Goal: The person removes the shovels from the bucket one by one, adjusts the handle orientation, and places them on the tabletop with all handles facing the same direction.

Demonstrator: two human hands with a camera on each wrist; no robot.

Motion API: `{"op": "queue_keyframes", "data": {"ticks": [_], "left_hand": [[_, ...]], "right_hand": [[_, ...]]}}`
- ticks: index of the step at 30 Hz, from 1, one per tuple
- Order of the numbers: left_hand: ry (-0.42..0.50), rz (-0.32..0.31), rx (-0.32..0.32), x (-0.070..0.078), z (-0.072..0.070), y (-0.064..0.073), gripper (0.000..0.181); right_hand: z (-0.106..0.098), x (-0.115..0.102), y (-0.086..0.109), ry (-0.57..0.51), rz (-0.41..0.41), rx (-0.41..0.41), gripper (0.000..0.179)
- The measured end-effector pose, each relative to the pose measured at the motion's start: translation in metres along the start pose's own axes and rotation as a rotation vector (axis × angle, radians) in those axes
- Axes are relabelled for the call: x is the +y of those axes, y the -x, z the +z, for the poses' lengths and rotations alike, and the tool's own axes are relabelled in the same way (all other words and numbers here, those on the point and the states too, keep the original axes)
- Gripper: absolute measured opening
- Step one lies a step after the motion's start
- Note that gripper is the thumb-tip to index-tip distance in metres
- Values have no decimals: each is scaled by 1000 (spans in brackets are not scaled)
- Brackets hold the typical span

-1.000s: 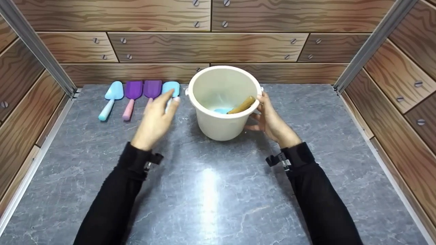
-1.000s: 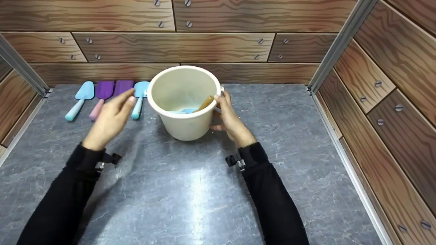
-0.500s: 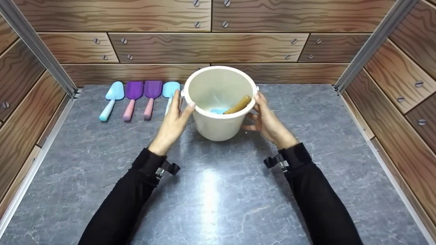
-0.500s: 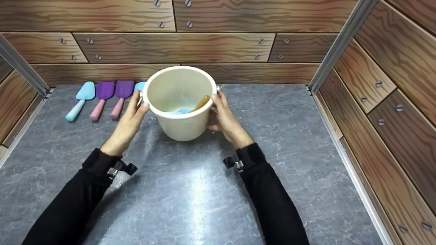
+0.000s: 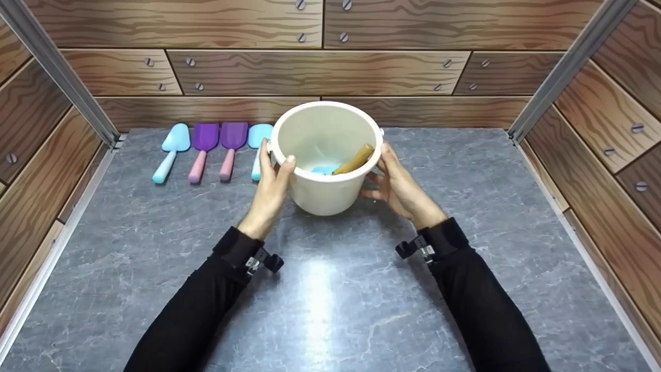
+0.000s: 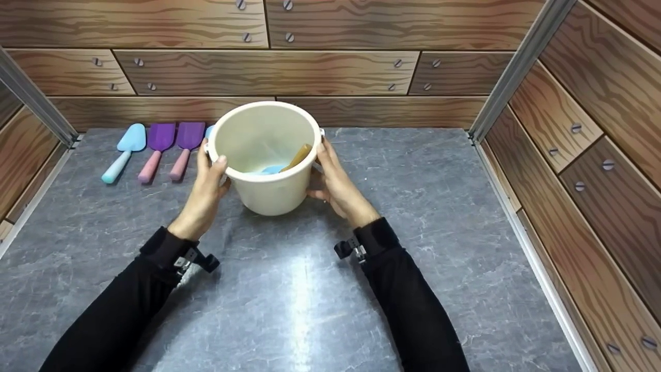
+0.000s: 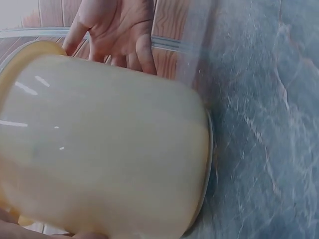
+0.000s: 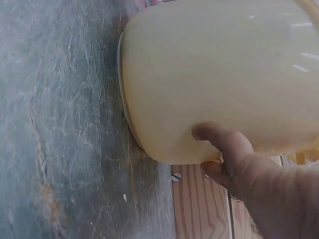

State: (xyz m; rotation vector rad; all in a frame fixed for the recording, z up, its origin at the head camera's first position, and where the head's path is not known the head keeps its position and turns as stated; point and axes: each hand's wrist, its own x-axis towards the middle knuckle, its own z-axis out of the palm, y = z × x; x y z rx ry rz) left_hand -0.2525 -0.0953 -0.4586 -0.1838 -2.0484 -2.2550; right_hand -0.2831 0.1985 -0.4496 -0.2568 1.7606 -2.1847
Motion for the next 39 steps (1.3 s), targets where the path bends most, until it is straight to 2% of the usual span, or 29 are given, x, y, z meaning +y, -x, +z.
{"op": "queue_keyframes", "data": {"ticks": [8, 14, 21, 30, 35, 39], "left_hand": [[-4, -2, 1, -4, 2, -2, 108], [4, -7, -10, -5, 2, -6, 105], [4, -14, -5, -2, -7, -10, 103], [-29, -14, 18, -1, -24, -15, 107], [-46, -3, 20, -1, -26, -16, 110], [-51, 12, 18, -3, -25, -15, 117]], "right_hand": [[-3, -2, -3, 19, 4, 13, 72], [-1, -1, -7, 7, 3, 54, 80], [6, -7, -21, 23, 12, 41, 77], [21, -15, -41, 43, 67, 57, 79], [20, -25, -45, 106, 86, 41, 77], [12, -43, -42, 281, 85, 33, 71]]}}
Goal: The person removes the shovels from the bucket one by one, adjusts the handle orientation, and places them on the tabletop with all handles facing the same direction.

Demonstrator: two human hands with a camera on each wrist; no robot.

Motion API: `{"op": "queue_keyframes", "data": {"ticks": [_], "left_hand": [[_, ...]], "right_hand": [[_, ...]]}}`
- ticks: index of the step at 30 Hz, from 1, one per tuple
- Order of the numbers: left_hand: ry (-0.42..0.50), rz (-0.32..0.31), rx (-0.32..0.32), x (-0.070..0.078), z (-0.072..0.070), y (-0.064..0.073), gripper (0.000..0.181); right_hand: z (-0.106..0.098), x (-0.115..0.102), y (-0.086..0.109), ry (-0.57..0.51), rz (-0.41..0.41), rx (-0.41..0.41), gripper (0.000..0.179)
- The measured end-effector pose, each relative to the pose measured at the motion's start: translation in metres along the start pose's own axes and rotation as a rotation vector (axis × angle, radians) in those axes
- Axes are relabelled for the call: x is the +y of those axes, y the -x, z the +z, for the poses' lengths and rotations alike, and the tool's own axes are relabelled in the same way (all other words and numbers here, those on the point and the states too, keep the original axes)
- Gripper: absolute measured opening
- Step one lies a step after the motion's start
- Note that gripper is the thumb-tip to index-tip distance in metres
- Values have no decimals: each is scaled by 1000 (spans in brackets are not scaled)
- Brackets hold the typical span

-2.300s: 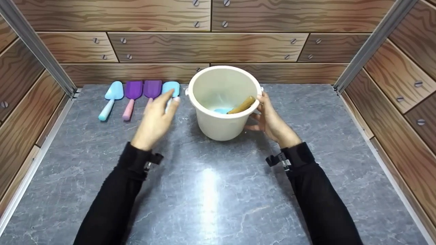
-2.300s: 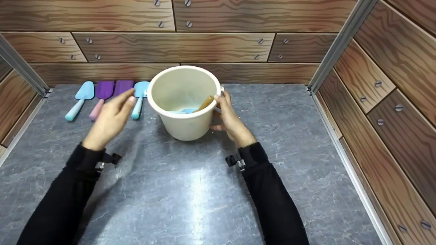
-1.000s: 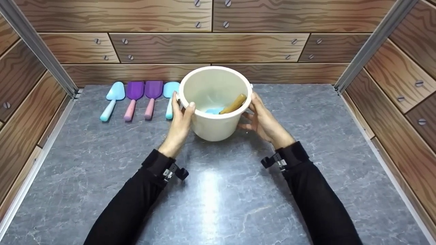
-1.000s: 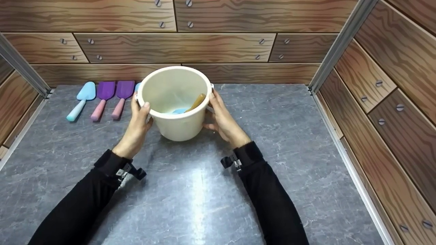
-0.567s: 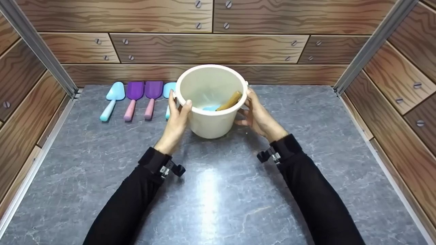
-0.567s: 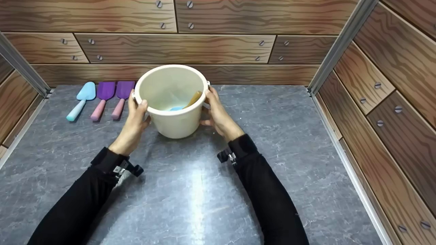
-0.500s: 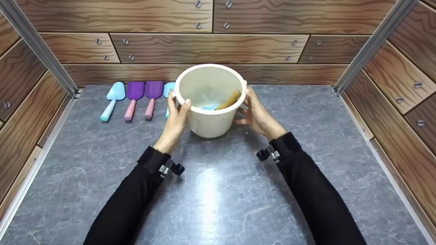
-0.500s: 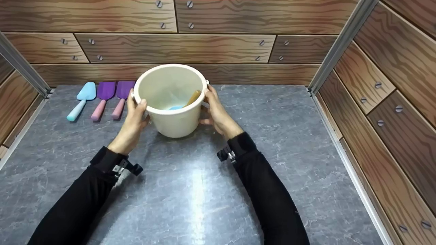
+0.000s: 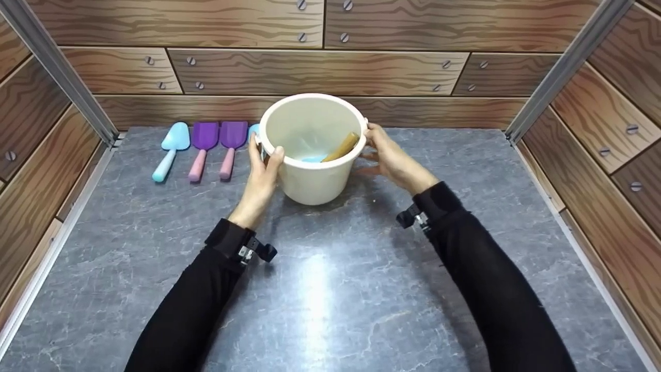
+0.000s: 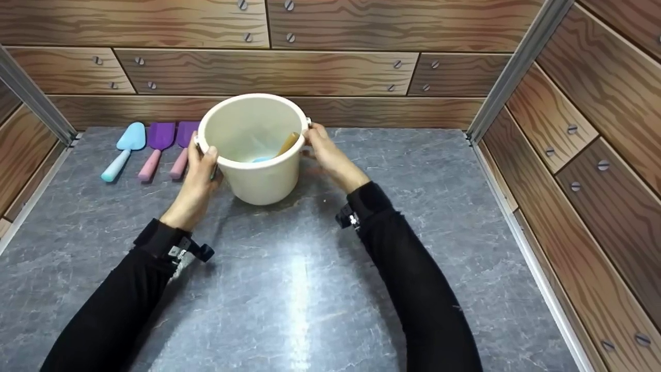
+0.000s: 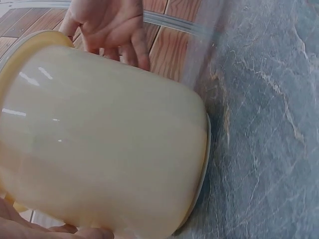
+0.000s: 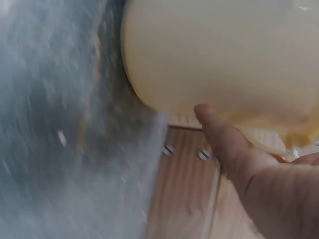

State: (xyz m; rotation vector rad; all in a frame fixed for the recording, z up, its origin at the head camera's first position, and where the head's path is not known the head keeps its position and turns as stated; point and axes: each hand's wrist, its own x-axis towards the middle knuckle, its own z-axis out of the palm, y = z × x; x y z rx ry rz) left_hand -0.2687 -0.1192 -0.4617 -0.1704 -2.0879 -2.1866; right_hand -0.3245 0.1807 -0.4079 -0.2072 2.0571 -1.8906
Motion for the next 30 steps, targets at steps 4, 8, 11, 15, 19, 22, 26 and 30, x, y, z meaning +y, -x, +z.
{"op": "queue_keyframes", "data": {"ticks": [4, 8, 11, 15, 19, 22, 26, 30], "left_hand": [[5, 13, -2, -2, 0, -1, 120], [16, 11, -7, -3, 1, -2, 113], [22, 1, -11, -2, 3, -2, 109], [62, -5, -18, -1, 3, -2, 108], [93, -5, -25, -1, 4, -2, 109], [84, 1, -21, -2, 4, -2, 115], [63, 9, -14, -2, 3, -3, 126], [46, 1, -8, -1, 3, -3, 120]], "right_hand": [[-10, -19, 2, 285, -59, 59, 66], [-14, -40, 3, 565, -182, 128, 59], [-11, -57, 3, 739, -268, 148, 54], [-3, -77, 3, 916, -347, 122, 50], [6, -95, 3, 1044, -369, 45, 49], [13, -107, 3, 1136, -331, -46, 48], [22, -119, 1, 1282, -279, -180, 45], [28, -125, -2, 1400, -302, -276, 38]]}}
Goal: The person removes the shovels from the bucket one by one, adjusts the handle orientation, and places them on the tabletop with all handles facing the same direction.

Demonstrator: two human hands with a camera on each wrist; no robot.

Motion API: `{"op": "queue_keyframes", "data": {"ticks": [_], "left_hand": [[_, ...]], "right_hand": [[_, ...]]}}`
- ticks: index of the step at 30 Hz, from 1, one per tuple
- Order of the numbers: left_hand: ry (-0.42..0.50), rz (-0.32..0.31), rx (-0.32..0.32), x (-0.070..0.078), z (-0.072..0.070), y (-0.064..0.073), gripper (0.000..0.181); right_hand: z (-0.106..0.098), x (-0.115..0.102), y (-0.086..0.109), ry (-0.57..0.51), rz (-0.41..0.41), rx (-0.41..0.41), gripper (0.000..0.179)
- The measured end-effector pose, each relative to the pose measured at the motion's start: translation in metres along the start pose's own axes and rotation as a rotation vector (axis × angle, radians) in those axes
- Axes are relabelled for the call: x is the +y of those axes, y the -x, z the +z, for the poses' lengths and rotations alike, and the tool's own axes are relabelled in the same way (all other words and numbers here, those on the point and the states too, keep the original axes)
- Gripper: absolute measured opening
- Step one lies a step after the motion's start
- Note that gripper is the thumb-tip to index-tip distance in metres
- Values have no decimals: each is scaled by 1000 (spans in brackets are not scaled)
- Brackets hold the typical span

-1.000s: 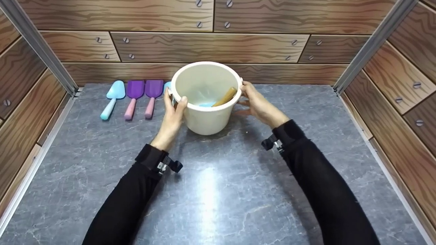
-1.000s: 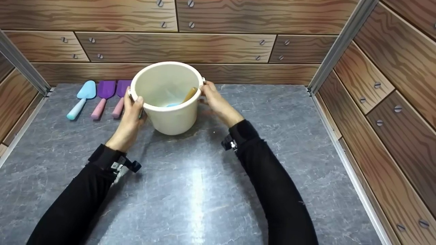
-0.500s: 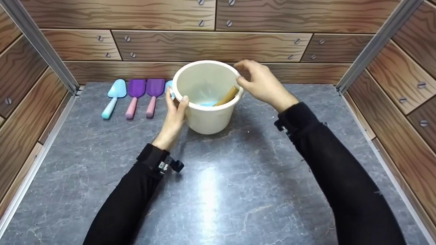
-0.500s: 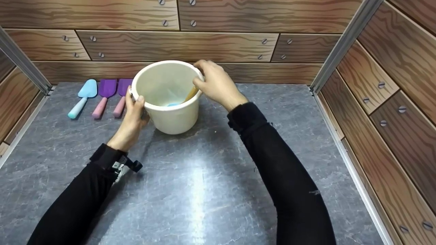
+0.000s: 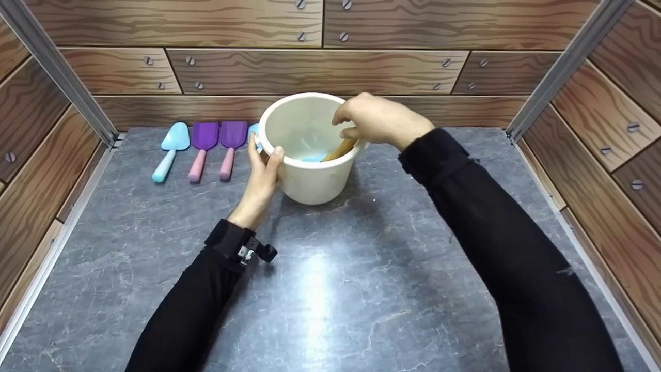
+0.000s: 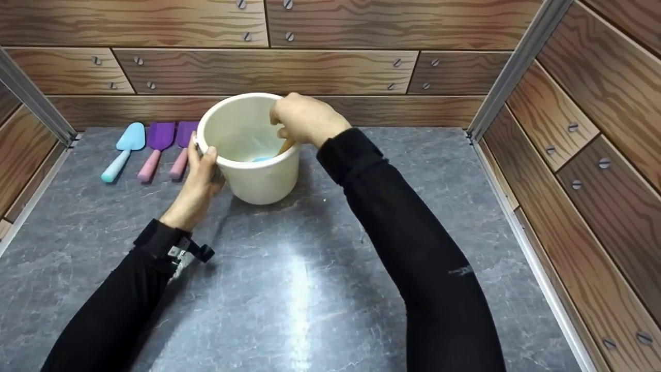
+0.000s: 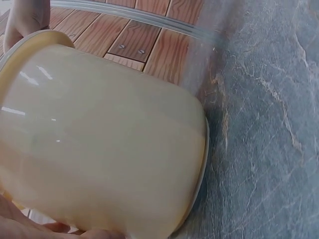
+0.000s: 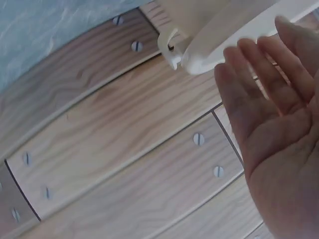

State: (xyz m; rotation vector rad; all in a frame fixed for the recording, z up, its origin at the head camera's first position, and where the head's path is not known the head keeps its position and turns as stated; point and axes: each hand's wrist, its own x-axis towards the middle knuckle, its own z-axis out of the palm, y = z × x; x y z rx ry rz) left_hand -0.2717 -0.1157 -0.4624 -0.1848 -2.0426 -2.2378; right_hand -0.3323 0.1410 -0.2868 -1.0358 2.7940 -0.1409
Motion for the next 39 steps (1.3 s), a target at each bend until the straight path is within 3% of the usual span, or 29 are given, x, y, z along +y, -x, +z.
{"op": "queue_keyframes", "data": {"ticks": [4, 10, 15, 24, 39], "left_hand": [[-7, -12, 6, -1, 0, 0, 115], [14, -13, 10, -2, 2, -1, 122], [31, -11, 7, -1, 4, -1, 123], [42, -9, 10, -1, 4, -1, 114], [33, -17, 16, 0, 3, -1, 113]], "right_hand": [[2, -4, -6, 91, -24, -38, 34], [9, -11, -12, 207, 19, -86, 34], [16, -15, -14, 267, 2, -44, 29], [21, -17, -13, 258, -10, -13, 43], [23, -10, -10, 231, -55, 5, 10]]}}
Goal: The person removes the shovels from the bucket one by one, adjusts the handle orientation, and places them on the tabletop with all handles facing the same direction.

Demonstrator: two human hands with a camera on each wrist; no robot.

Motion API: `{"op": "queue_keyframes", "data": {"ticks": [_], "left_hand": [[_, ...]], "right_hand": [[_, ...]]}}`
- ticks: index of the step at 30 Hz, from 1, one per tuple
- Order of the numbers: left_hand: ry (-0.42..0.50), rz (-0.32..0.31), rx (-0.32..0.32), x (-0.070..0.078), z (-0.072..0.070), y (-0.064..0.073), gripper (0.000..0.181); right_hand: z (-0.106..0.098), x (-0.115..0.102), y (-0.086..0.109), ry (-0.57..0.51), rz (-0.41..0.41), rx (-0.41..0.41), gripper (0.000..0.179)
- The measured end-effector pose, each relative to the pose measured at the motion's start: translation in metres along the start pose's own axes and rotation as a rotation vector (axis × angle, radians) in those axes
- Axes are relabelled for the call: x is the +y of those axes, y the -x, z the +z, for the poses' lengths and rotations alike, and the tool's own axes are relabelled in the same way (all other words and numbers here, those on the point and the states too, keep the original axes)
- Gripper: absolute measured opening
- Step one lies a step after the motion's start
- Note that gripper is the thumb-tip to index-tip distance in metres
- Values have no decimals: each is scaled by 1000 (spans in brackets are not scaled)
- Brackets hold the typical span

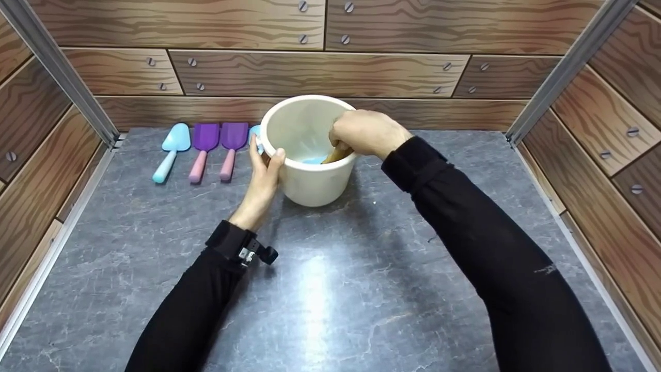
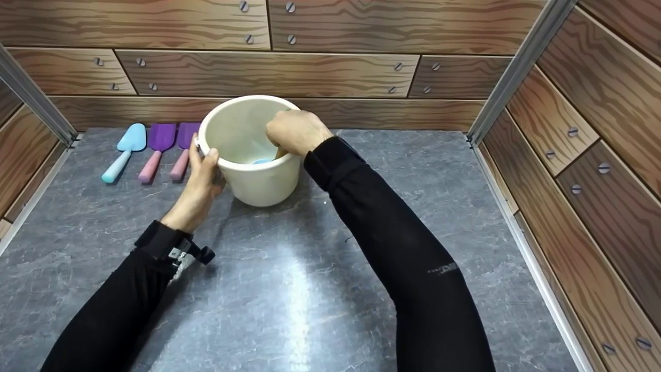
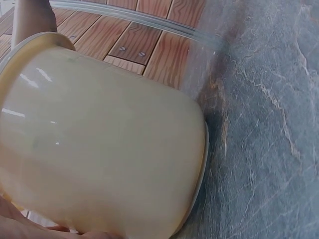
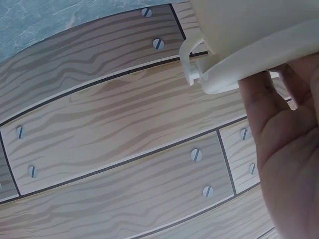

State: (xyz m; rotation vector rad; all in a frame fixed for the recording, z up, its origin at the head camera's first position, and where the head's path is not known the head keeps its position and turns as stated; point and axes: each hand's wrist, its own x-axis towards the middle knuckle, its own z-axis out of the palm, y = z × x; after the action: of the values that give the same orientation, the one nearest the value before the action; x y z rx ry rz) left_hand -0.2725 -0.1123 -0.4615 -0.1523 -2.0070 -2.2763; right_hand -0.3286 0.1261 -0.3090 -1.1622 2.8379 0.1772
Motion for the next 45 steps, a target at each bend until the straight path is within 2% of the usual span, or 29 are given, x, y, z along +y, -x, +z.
{"op": "queue_keyframes", "data": {"ticks": [10, 22, 28, 33, 38, 45], "left_hand": [[5, -13, -12, 0, -3, 3, 113], [2, -12, -5, 0, -3, 2, 115], [2, -6, -9, -1, -3, 1, 118], [3, -5, -15, 0, -3, 1, 116], [8, -15, -15, 0, -3, 1, 114], [2, 1, -11, 0, -2, 0, 118]], "right_hand": [[-9, 10, 7, -45, -60, 29, 30], [-26, 17, 15, -62, -108, 69, 27], [-34, 23, 21, -84, -142, 119, 25], [-38, 26, 26, -54, -175, 182, 24], [-41, 28, 29, -20, -162, 235, 20], [-47, 30, 32, -51, -143, 287, 19]]}}
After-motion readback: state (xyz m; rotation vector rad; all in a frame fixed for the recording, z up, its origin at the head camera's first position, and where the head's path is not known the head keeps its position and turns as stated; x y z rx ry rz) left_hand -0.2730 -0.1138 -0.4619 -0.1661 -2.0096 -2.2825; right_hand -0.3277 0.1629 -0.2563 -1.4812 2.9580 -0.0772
